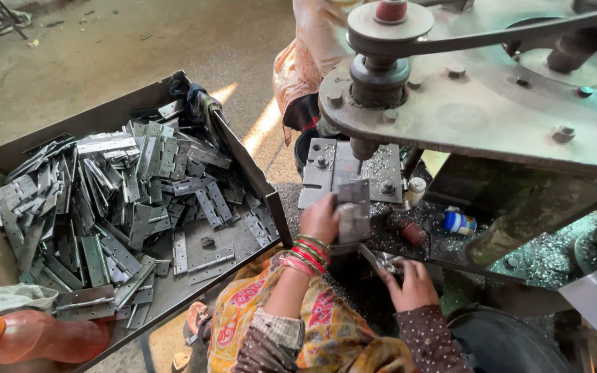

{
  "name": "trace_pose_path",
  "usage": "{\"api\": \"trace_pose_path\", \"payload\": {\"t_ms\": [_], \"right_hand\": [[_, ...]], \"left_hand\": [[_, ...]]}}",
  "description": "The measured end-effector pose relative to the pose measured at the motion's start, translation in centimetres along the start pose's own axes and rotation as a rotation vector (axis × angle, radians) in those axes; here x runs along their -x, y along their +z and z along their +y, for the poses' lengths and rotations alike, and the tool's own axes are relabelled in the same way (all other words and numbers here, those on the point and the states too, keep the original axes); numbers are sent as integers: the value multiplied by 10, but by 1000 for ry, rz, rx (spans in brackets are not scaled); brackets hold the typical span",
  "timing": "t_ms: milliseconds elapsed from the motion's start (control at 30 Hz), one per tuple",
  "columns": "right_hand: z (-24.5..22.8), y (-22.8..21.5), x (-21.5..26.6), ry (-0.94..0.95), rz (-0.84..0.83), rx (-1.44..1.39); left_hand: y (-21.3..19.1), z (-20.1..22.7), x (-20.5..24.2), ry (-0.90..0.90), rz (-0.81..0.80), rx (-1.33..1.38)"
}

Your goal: The person operates a manual press machine to process metal brackets. They pick brackets from a bin, place them under the press, and operate the lever to stamp or cut the pieces, then return them to the bin.

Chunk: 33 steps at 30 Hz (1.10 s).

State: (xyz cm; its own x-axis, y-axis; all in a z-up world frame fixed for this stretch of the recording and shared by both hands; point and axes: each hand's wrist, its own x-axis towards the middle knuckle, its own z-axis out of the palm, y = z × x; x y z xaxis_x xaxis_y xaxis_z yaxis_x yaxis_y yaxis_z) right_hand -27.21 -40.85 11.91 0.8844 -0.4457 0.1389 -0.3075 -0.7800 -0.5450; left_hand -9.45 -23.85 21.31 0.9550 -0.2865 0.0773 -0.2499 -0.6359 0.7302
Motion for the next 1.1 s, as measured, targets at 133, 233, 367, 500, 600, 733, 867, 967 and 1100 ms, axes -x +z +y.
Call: {"api": "trace_pose_path", "payload": {"t_ms": [133, 233, 367, 500, 600, 733, 867, 967, 1100], "right_hand": [[-4, -3, -4, -35, 32, 44], [-6, -1, -3, 80, -84, -51], [-5, -3, -3, 98, -141, 75], [-3, -4, -2, 2, -46, 76], [-2, -2, -2, -38, 1, 45], [1, 1, 0, 56, -112, 58], [2, 0, -3, -5, -52, 52], [2, 3, -6, -55, 3, 25], [19, 13, 3, 4, -47, 95]], "left_hand": [[-9, -8, -9, 163, 320, -364], [-6, -6, -6, 283, 472, -521], [15, 11, -17, 413, 688, -770], [41, 15, -14, 242, -42, -915], [45, 4, -11, 191, -20, -697], [30, -10, -13, 188, 246, -692], [31, -3, -3, 290, 256, -733], [43, 2, 6, 255, -9, -675], [58, -4, 10, 264, 101, -652]]}}
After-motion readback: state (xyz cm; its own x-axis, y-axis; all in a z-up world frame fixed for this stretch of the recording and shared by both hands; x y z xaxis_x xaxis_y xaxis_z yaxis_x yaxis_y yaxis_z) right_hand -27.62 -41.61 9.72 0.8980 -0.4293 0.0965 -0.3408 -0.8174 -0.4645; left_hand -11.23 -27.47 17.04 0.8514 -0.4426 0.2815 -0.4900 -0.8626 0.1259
